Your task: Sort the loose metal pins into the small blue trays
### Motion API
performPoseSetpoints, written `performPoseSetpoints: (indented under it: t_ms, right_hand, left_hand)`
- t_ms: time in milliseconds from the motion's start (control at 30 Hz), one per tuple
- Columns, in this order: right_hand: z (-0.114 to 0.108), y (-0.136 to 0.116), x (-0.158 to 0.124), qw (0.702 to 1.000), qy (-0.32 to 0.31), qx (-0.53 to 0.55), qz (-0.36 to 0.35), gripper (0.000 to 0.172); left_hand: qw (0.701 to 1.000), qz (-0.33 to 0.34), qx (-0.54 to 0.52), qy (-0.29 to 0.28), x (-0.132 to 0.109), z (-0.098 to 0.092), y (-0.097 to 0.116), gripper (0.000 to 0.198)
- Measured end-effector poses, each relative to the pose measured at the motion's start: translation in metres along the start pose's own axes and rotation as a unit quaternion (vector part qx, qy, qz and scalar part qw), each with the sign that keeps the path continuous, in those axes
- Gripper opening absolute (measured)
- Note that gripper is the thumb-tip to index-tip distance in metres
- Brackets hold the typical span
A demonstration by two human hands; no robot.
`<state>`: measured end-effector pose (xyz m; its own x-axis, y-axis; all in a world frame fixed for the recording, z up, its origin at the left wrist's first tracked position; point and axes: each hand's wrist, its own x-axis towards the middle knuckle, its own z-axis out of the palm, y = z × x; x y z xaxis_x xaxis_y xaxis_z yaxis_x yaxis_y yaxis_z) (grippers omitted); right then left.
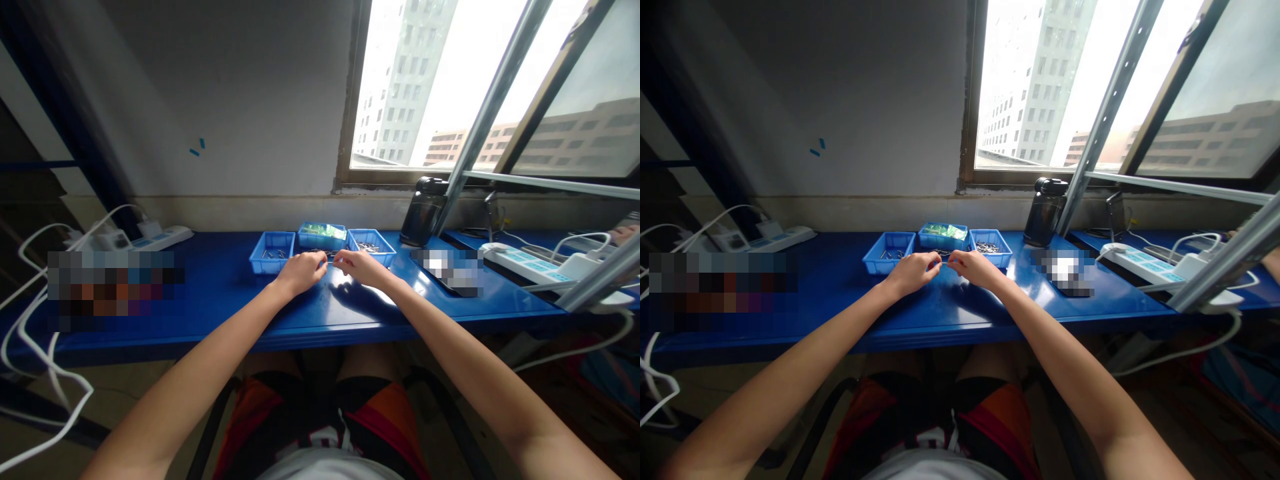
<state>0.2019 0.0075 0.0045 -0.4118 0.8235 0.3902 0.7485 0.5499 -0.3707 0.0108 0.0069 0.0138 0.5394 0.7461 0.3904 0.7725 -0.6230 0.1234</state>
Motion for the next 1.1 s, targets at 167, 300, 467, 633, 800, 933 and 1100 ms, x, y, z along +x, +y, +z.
performPoseSetpoints:
  t_ms: [167, 300, 467, 633, 800, 933, 1100]
  right_hand:
    - [-0.002, -0.005, -0.002, 0.997, 0.026, -0.050, -0.044, 0.021]
    - [-0.001, -0.005, -0.002, 0.996, 0.030, -0.063, -0.056, 0.022]
    - [0.001, 0.000, 0.000, 0.997, 0.031, -0.066, -0.031, 0.022]
    - [-0.001, -0.007, -0.003, 0.999, -0.015, -0.028, -0.041, 0.024]
    - [0.001, -0.005, -0.003, 0.998, -0.024, -0.051, -0.009, 0.026]
    - [0.005, 0.003, 0.000, 0.995, -0.034, -0.086, -0.029, 0.021]
    - [0.008, 0.008, -0.001, 0.993, -0.040, -0.105, -0.029, 0.021]
  left_hand:
    - [0.999, 0.007, 0.008, -0.032, 0.000, 0.001, -0.001, 0.024]
    - [0.999, 0.009, 0.003, -0.035, 0.000, 0.001, -0.001, 0.023]
    - [1.000, 0.001, -0.018, 0.007, 0.000, -0.001, -0.001, 0.024]
    - [0.998, 0.031, -0.054, 0.014, 0.000, -0.003, 0.003, 0.022]
    - [0.999, 0.015, -0.016, 0.043, 0.002, -0.011, 0.002, 0.021]
    - [0.985, -0.063, 0.100, 0.124, 0.004, -0.021, -0.014, 0.021]
    - [0.954, -0.190, 0.181, 0.146, 0.002, -0.025, -0.035, 0.021]
